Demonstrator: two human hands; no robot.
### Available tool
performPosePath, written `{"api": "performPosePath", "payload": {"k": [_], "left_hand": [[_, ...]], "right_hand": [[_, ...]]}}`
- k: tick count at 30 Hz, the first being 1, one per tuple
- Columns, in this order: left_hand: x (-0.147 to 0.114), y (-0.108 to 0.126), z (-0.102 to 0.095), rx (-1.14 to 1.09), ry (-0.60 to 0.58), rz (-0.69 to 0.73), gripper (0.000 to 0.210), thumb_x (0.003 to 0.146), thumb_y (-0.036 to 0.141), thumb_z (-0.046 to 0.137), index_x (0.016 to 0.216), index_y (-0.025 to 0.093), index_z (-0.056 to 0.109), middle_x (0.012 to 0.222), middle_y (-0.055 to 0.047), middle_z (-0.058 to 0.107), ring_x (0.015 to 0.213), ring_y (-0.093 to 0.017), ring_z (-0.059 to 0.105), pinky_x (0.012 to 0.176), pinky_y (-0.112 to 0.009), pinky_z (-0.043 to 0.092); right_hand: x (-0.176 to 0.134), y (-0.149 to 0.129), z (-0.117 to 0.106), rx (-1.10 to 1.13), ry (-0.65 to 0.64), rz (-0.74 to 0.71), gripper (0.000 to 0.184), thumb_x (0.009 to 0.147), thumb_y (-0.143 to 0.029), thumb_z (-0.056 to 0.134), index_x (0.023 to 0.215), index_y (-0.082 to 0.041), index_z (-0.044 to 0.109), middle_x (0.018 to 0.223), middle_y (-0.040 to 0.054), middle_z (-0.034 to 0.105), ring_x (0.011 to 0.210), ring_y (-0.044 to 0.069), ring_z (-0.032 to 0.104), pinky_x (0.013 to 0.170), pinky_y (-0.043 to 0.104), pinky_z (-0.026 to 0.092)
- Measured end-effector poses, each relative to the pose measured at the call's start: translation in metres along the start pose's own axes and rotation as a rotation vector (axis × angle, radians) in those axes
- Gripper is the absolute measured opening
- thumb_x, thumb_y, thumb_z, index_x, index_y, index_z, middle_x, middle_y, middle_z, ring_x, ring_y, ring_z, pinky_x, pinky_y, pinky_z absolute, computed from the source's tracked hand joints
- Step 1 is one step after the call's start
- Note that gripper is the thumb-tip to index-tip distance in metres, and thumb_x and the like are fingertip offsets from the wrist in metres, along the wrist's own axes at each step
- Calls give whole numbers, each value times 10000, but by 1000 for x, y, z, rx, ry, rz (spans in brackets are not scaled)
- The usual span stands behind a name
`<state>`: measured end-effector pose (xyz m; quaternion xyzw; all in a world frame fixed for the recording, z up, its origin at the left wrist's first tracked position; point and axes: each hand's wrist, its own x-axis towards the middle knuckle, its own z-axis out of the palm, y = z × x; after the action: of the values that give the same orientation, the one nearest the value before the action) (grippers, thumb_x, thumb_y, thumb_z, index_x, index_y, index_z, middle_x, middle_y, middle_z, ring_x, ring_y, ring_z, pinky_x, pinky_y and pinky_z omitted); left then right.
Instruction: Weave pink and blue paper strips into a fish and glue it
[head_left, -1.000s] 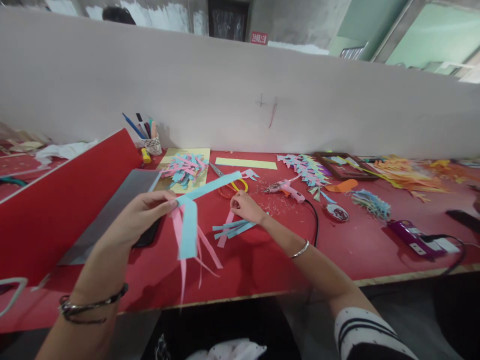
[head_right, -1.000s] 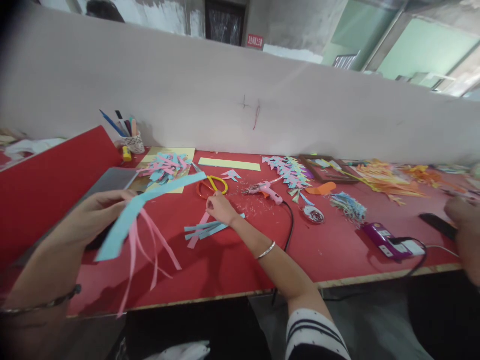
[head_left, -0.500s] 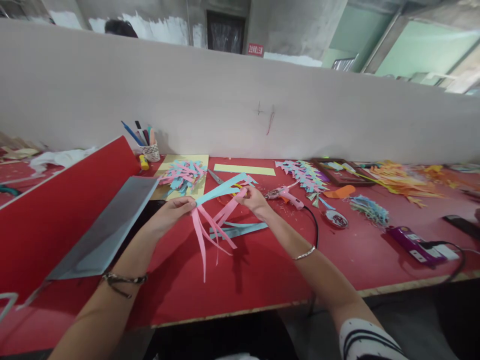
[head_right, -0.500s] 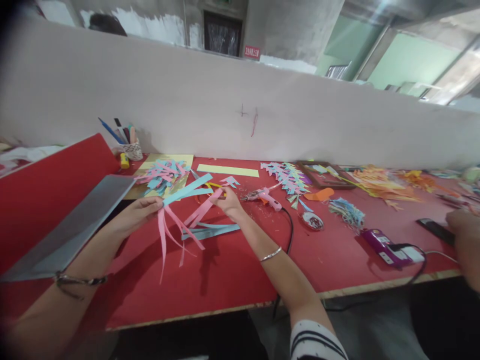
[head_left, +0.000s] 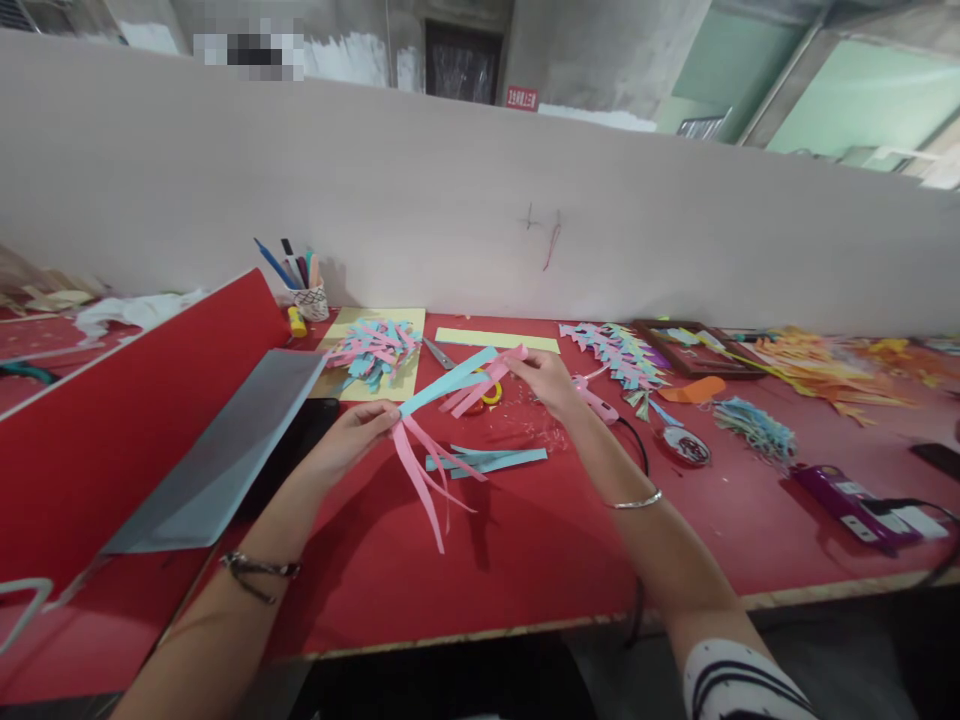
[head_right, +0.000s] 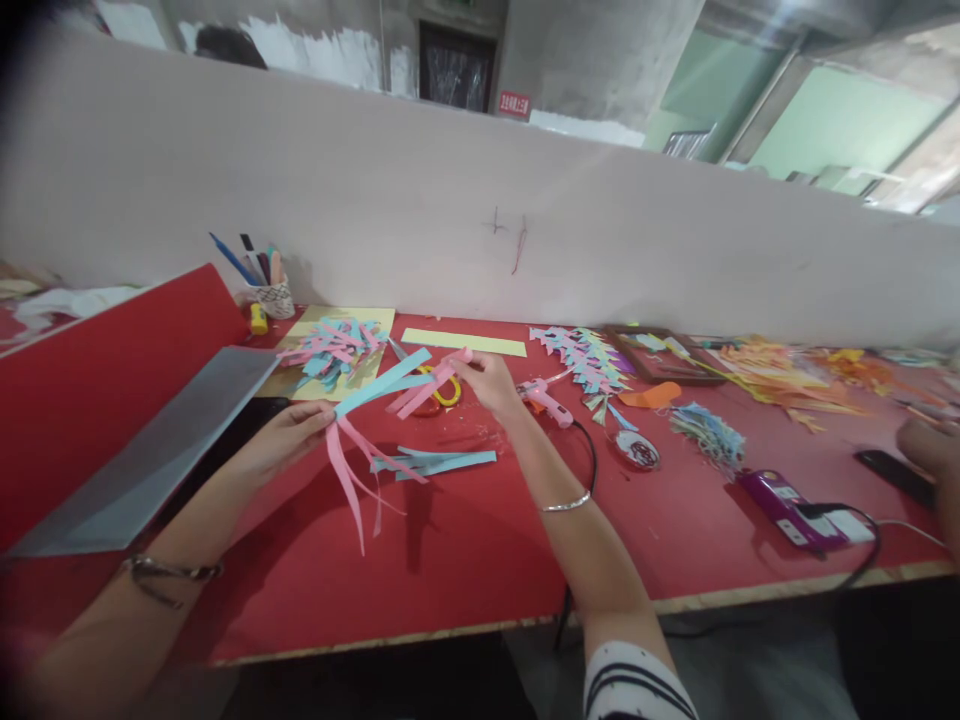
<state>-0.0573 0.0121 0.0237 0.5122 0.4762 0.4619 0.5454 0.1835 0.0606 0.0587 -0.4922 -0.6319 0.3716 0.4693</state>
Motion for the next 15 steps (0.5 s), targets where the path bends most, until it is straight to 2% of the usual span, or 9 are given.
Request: {"api": "performPosePath", "payload": {"k": [5,7,11,15], "left_hand": [[3,-4,-4,-31,29,14,279,428,401,695,510,184,541,524,48,458,533,-87,419,544,-221,395],[3,-6,-5,-25,32,30,259,444,393,685,513,183,550,523,47,465,532,-88,417,546,-223,392],[2,-4,-5,83,35,112,215,516,388,631,510,185,560,513,40,478,525,-95,412,541,-226,372],[-2,5,-3,221,39,166,228,540,404,594,473,196,529,492,35,480,512,-109,418,536,-239,372]], "right_hand": [[8,-17,-12,-104,-170,-84,152,702,-167,498,735,-154,646,708,-4,615,711,112,542,726,252,390],[8,-23,-15,-177,-140,-65,156,728,-175,485,735,-149,639,619,-27,551,629,99,497,660,241,374],[4,-32,-15,-294,-39,-27,215,770,-260,471,606,-156,564,493,-68,317,493,79,329,525,229,277],[-1,-36,-13,-288,-86,-61,280,777,-237,448,509,-181,386,506,-74,225,468,60,236,492,226,221]]}}
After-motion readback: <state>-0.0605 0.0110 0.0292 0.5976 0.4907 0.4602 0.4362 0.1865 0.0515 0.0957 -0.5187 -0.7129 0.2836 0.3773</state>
